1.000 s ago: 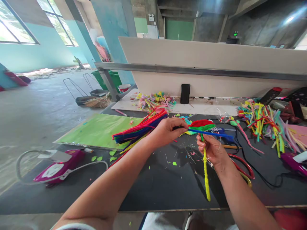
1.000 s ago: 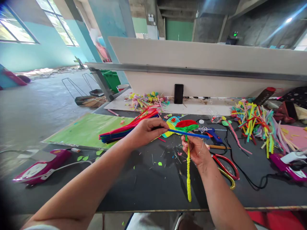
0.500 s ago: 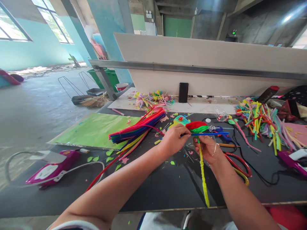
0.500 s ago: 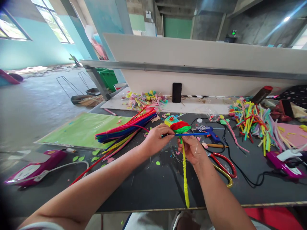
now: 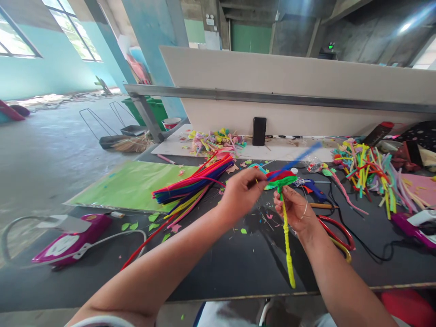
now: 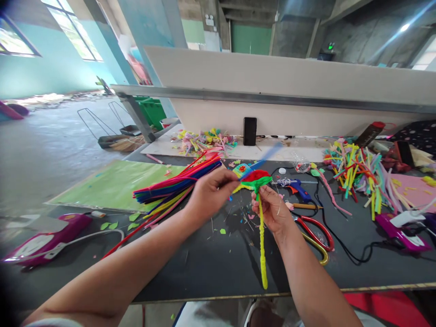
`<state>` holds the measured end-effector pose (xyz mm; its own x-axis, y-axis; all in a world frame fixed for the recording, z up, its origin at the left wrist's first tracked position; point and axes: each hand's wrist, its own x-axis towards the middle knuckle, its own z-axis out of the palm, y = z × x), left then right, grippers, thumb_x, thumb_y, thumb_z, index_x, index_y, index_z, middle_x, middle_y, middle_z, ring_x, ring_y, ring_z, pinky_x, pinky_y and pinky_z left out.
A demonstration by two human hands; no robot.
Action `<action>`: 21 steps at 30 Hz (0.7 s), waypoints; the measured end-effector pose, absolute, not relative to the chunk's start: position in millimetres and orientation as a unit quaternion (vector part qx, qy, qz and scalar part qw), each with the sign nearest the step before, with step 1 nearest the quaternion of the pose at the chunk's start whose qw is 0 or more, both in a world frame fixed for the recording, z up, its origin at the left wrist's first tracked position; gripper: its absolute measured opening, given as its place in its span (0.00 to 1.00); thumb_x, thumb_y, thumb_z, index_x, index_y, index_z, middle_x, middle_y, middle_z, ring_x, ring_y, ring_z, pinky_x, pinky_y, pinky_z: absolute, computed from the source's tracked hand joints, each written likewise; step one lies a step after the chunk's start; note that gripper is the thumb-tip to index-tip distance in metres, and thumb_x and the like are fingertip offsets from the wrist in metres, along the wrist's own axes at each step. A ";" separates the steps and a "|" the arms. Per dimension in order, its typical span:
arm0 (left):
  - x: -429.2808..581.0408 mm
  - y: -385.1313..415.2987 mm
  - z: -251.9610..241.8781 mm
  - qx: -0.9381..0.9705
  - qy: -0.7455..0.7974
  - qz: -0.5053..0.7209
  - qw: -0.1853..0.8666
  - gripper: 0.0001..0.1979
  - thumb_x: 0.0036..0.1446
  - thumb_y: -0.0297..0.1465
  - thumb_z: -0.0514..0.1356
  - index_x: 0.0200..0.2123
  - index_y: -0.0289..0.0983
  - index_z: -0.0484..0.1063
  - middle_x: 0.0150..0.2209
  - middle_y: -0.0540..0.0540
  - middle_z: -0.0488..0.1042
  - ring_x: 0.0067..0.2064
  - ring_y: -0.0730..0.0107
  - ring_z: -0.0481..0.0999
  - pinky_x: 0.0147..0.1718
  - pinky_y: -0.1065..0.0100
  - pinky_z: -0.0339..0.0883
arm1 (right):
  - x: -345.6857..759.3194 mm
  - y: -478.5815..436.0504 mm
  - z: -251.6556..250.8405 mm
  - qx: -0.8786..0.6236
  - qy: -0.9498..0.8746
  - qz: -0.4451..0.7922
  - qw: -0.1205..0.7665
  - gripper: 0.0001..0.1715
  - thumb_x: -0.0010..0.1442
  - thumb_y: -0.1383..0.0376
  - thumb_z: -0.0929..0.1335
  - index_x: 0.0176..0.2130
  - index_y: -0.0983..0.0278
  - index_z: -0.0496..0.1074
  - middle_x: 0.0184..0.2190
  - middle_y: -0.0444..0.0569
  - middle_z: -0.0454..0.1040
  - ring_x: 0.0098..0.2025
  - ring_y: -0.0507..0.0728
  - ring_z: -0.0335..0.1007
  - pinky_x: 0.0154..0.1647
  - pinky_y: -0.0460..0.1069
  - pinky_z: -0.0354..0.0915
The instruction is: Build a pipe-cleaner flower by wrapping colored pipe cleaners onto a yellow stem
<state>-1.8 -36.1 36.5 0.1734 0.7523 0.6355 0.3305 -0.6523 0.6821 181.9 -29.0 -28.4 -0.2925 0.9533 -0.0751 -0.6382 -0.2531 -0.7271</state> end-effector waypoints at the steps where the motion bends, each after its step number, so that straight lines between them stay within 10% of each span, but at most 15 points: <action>1: -5.8 -37.6 44.6 0.700 0.352 0.576 0.236 0.01 0.56 0.29 0.59 0.33 0.39 0.67 0.28 0.51 0.72 0.28 0.74 0.72 0.26 0.71 0.66 | 182.9 -29.5 -27.3 -0.258 -0.291 0.747 0.539 0.09 0.51 0.64 0.74 0.32 0.63 0.72 0.27 0.42 0.74 0.23 0.46 0.68 0.23 0.40 0.69; 21: -7.9 -71.7 76.9 0.590 0.299 0.660 0.356 0.07 0.53 0.29 0.63 0.34 0.37 0.67 0.32 0.50 0.73 0.29 0.74 0.77 0.28 0.72 0.74 | 196.6 -18.9 -22.8 -0.204 -0.155 0.660 0.706 0.11 0.47 0.70 0.75 0.30 0.63 0.70 0.26 0.40 0.74 0.23 0.44 0.67 0.25 0.39 0.70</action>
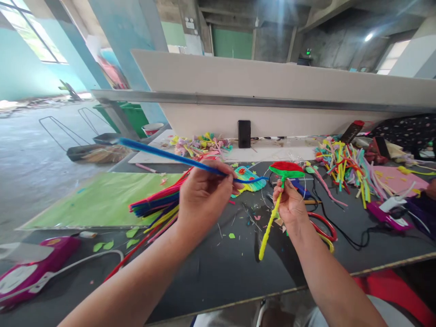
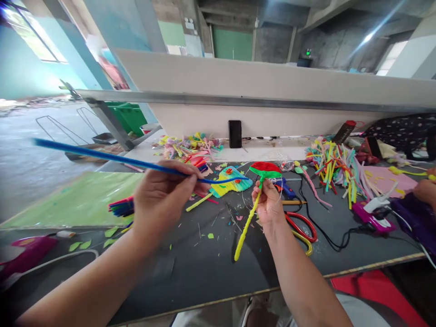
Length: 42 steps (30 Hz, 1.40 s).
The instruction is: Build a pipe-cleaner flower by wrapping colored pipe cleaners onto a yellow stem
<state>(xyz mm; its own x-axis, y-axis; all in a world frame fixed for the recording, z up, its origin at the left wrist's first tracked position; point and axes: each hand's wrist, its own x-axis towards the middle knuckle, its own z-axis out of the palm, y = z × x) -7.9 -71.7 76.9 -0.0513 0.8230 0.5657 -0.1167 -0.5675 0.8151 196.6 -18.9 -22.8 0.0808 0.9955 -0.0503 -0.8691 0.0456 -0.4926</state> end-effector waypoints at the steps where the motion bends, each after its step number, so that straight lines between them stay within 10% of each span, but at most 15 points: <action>1: -3.7 -68.1 72.0 0.583 0.313 0.649 0.376 0.08 0.52 0.29 0.63 0.34 0.36 0.67 0.32 0.50 0.73 0.29 0.73 0.77 0.29 0.71 0.74 | 196.4 -19.0 -23.6 -0.195 -0.159 0.664 0.704 0.11 0.48 0.71 0.75 0.31 0.63 0.70 0.26 0.40 0.74 0.23 0.44 0.67 0.25 0.39 0.70; 16: 28.4 -28.2 -21.8 0.454 0.248 0.566 0.642 0.05 0.43 0.26 0.69 0.28 0.36 0.78 0.37 0.45 0.77 0.49 0.62 0.73 0.48 0.65 0.65 | 177.1 -27.4 -25.2 -0.194 -0.326 0.698 0.607 0.27 0.48 0.66 0.76 0.45 0.57 0.63 0.24 0.37 0.72 0.19 0.46 0.66 0.19 0.39 0.67; 27: 21.3 -15.9 -24.6 0.449 0.311 0.576 0.608 0.09 0.40 0.29 0.70 0.29 0.36 0.80 0.29 0.48 0.78 0.33 0.72 0.75 0.40 0.69 0.68 | 178.1 -23.1 -28.7 -0.339 -0.361 0.694 0.523 0.31 0.49 0.62 0.74 0.51 0.59 0.62 0.25 0.42 0.75 0.23 0.52 0.73 0.24 0.46 0.70; 34: 4.1 4.7 -32.1 0.523 0.364 0.564 0.525 0.09 0.43 0.29 0.68 0.31 0.36 0.80 0.30 0.48 0.78 0.33 0.71 0.75 0.38 0.70 0.67 | 188.2 -22.3 -35.4 -0.426 -0.432 0.345 0.716 0.12 0.58 0.60 0.66 0.43 0.59 0.65 0.25 0.41 0.73 0.22 0.51 0.67 0.22 0.46 0.65; 42: 4.3 -4.9 -23.6 0.613 0.315 0.536 0.488 0.08 0.46 0.32 0.68 0.31 0.36 0.80 0.35 0.45 0.79 0.40 0.65 0.75 0.45 0.65 0.67 | 173.2 -33.5 -38.0 -0.565 -0.747 -0.091 0.338 0.14 0.61 0.67 0.63 0.45 0.62 0.74 0.33 0.51 0.77 0.40 0.59 0.69 0.40 0.52 0.57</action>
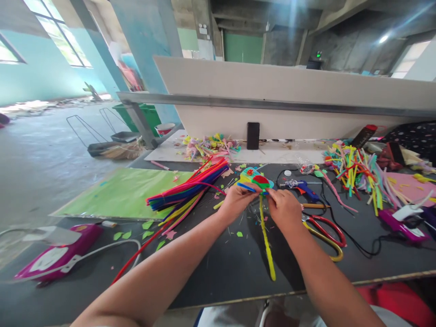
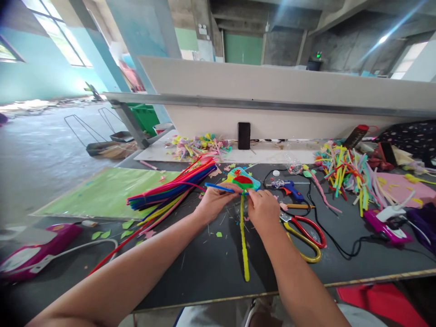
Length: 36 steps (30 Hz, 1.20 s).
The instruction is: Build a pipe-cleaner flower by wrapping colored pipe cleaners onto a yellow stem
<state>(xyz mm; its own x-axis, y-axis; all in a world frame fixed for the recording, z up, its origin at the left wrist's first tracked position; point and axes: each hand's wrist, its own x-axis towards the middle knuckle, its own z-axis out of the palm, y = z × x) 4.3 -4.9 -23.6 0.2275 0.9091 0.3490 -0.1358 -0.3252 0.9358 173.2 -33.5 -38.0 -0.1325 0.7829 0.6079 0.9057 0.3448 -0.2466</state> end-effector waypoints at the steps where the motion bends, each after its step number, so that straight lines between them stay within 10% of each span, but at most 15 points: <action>1: 5.7 -6.2 -23.5 0.615 0.306 0.534 0.493 0.08 0.46 0.32 0.68 0.31 0.36 0.79 0.35 0.45 0.79 0.40 0.65 0.75 0.45 0.65 0.67 | 172.3 -33.9 -37.2 -0.580 -0.748 -0.114 0.303 0.14 0.61 0.67 0.63 0.45 0.61 0.74 0.32 0.51 0.77 0.39 0.59 0.69 0.39 0.53 0.55; 7: 12.9 -9.1 -28.4 0.521 0.316 0.542 0.578 0.09 0.40 0.31 0.70 0.28 0.34 0.79 0.30 0.45 0.78 0.34 0.67 0.76 0.41 0.65 0.69 | 170.9 -34.9 -36.4 -0.623 -0.725 -0.139 0.260 0.07 0.58 0.68 0.66 0.33 0.62 0.74 0.27 0.50 0.76 0.36 0.58 0.67 0.39 0.53 0.47; 17: 11.9 -6.7 -29.6 0.441 0.256 0.575 0.640 0.10 0.43 0.29 0.69 0.31 0.33 0.76 0.32 0.45 0.79 0.38 0.64 0.78 0.45 0.58 0.70 | 169.8 -29.5 -42.6 -0.633 -0.723 -0.128 0.244 0.17 0.57 0.66 0.66 0.47 0.60 0.74 0.25 0.50 0.78 0.31 0.57 0.70 0.39 0.52 0.46; 21: 14.3 -10.4 -30.0 0.438 0.253 0.555 0.660 0.10 0.44 0.30 0.69 0.31 0.33 0.76 0.32 0.44 0.78 0.38 0.64 0.78 0.46 0.58 0.70 | 170.1 -29.8 -42.4 -0.640 -0.719 -0.132 0.236 0.10 0.55 0.68 0.66 0.35 0.60 0.77 0.21 0.49 0.76 0.28 0.56 0.70 0.39 0.52 0.47; 30: 27.0 -21.8 -32.5 0.421 0.302 0.663 0.540 0.22 0.43 0.26 0.69 0.42 0.41 0.67 0.37 0.54 0.72 0.39 0.78 0.73 0.42 0.74 0.66 | 168.0 -30.2 -47.6 -0.604 -0.724 -0.125 0.309 0.07 0.57 0.68 0.64 0.31 0.62 0.72 0.27 0.47 0.78 0.29 0.55 0.70 0.37 0.50 0.48; 36: 26.8 -29.4 -28.1 0.387 0.307 0.431 0.755 0.16 0.50 0.39 0.65 0.36 0.35 0.67 0.32 0.48 0.72 0.26 0.74 0.73 0.27 0.68 0.70 | 168.6 -31.6 -45.4 -0.598 -0.725 -0.150 0.305 0.09 0.55 0.72 0.64 0.27 0.63 0.72 0.22 0.47 0.76 0.25 0.53 0.67 0.38 0.51 0.47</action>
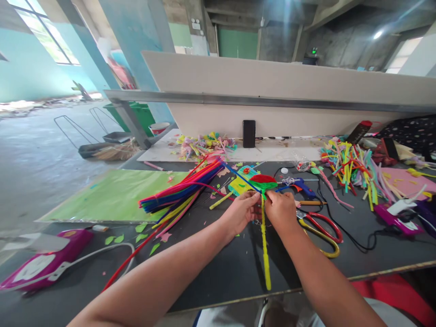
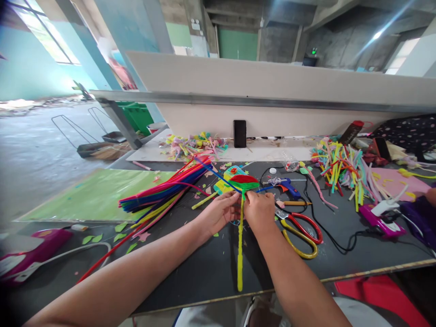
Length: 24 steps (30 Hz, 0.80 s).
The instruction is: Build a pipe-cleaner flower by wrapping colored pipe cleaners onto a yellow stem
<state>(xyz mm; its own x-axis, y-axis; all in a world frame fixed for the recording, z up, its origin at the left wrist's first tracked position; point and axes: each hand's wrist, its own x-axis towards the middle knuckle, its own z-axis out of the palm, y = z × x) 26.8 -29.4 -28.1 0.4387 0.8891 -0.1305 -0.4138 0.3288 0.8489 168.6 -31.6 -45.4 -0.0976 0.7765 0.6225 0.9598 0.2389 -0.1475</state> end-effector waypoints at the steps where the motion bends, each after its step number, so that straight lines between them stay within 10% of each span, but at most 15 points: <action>1: 25.9 -29.2 -28.0 0.391 0.302 0.413 0.765 0.15 0.50 0.39 0.65 0.35 0.35 0.68 0.31 0.47 0.72 0.26 0.73 0.73 0.27 0.68 0.70 | 168.8 -31.7 -45.0 -0.597 -0.726 -0.151 0.304 0.09 0.55 0.72 0.64 0.26 0.63 0.72 0.22 0.47 0.76 0.25 0.53 0.66 0.38 0.51 0.47; 15: 23.7 -21.9 -35.5 0.362 0.296 0.453 0.759 0.20 0.40 0.27 0.70 0.40 0.35 0.71 0.27 0.50 0.73 0.25 0.73 0.74 0.28 0.68 0.71 | 165.4 -33.1 -44.9 -0.585 -0.750 -0.109 0.290 0.10 0.60 0.69 0.63 0.31 0.63 0.74 0.23 0.48 0.76 0.29 0.54 0.69 0.44 0.52 0.48; 24: 19.6 -13.8 -41.0 0.339 0.328 0.483 0.738 0.13 0.38 0.24 0.68 0.31 0.32 0.75 0.25 0.50 0.73 0.23 0.76 0.70 0.23 0.73 0.64 | 160.1 -42.5 -38.4 -0.503 -0.771 -0.110 0.374 0.19 0.61 0.71 0.62 0.50 0.59 0.72 0.53 0.52 0.72 0.55 0.59 0.65 0.55 0.56 0.49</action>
<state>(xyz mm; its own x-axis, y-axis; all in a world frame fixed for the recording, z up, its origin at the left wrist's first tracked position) 19.6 -13.8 -41.0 0.3192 0.9347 -0.1564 -0.4897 0.3040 0.8172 160.1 -42.5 -38.4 -0.2145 0.6940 0.6873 0.8580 0.4701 -0.2069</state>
